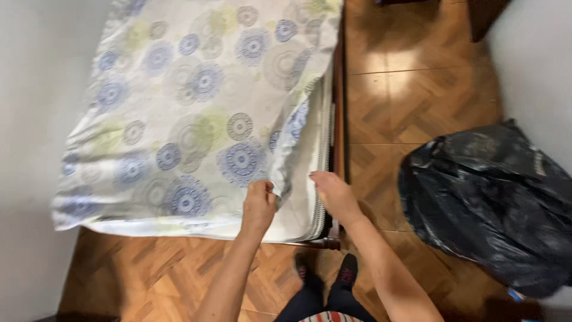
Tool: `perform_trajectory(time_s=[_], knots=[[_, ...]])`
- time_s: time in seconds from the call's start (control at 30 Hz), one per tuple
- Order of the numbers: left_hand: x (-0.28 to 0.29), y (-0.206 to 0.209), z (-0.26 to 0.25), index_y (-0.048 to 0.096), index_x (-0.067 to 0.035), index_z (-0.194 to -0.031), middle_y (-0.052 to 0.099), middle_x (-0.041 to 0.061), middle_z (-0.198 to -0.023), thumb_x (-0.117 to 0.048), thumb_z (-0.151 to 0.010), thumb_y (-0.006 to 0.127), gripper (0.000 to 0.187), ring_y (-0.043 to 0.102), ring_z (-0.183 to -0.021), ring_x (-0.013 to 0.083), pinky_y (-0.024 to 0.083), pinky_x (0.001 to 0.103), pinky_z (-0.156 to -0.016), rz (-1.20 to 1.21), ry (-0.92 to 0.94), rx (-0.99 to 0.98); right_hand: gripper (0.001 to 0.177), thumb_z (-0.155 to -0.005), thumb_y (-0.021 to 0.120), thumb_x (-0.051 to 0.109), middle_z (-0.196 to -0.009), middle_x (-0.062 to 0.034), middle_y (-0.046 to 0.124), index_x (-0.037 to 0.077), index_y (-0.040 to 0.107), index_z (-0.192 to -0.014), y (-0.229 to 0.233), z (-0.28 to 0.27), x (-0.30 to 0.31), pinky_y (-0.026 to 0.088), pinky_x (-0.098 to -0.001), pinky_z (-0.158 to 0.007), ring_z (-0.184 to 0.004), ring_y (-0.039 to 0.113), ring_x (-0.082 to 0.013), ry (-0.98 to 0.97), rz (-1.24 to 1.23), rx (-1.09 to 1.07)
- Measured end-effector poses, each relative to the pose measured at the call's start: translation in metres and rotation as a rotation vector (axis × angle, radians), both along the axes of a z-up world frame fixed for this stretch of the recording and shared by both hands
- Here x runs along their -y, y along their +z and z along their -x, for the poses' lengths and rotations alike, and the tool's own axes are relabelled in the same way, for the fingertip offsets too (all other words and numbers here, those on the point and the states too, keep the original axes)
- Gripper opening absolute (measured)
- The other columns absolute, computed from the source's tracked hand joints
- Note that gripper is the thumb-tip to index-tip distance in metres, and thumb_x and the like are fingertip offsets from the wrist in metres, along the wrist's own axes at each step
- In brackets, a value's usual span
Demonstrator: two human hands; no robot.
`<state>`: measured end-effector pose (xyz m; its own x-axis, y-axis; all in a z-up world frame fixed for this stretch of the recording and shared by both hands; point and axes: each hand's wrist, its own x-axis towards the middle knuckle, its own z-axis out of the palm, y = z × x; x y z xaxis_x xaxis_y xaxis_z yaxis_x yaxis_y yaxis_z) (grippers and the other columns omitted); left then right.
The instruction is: The person puts a bedsheet onto a mattress, pulling it over the corners and edges and smoothing it out by hand.
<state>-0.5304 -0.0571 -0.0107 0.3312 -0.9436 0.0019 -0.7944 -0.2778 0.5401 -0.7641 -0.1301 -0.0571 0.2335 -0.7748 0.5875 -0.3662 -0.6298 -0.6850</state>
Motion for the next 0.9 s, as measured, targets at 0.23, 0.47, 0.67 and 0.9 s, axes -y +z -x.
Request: perform_trajectory(time_s=[0.23, 0.47, 0.67, 0.9], knots=[[-0.036, 0.05, 0.032, 0.059, -0.024, -0.126, 0.078, 0.016, -0.102, -0.024, -0.093, 0.059, 0.033, 0.073, -0.102, 0.04, 0.054, 0.052, -0.089, -0.257, -0.034, -0.307, 0.041, -0.084, 0.064, 0.015, -0.122, -0.0116, 0.066, 0.008, 0.061, -0.124, -0.009, -0.058, 0.036, 0.032, -0.0517, -0.118, -0.134, 0.053, -0.0294, 0.426, 0.222, -0.345], [-0.054, 0.018, 0.019, 0.056, -0.025, -0.13, 0.075, 0.02, -0.114, -0.022, -0.092, 0.061, 0.039, 0.07, -0.112, 0.0412, 0.054, 0.053, -0.095, -0.345, -0.165, -0.248, 0.018, -0.08, 0.065, 0.029, -0.093, -0.0036, 0.058, 0.018, 0.056, -0.091, -0.053, -0.008, 0.039, 0.036, -0.0506, -0.111, -0.111, 0.056, -0.0235, 0.387, 0.433, -0.692], [-0.098, -0.165, 0.023, 0.068, -0.014, -0.129, 0.075, 0.015, -0.11, -0.016, -0.088, 0.066, 0.041, 0.069, -0.109, 0.036, 0.05, 0.048, -0.094, -0.19, -0.384, -0.01, 0.037, -0.091, 0.054, 0.048, -0.102, -0.0073, 0.057, 0.012, 0.06, -0.1, -0.165, 0.061, -0.012, 0.033, -0.0593, -0.111, -0.121, 0.055, -0.0288, 0.312, 0.174, -0.743], [-0.132, -0.246, 0.067, 0.069, -0.018, -0.118, 0.067, 0.005, -0.094, -0.015, -0.083, 0.071, 0.035, 0.067, -0.093, 0.0279, 0.051, 0.04, -0.086, -0.136, -0.209, 0.077, 0.021, -0.1, 0.045, 0.027, -0.116, -0.0002, 0.054, 0.018, 0.053, -0.117, -0.275, 0.076, -0.047, 0.029, -0.0538, -0.116, -0.134, 0.045, -0.0193, 0.353, 0.001, -0.857]])
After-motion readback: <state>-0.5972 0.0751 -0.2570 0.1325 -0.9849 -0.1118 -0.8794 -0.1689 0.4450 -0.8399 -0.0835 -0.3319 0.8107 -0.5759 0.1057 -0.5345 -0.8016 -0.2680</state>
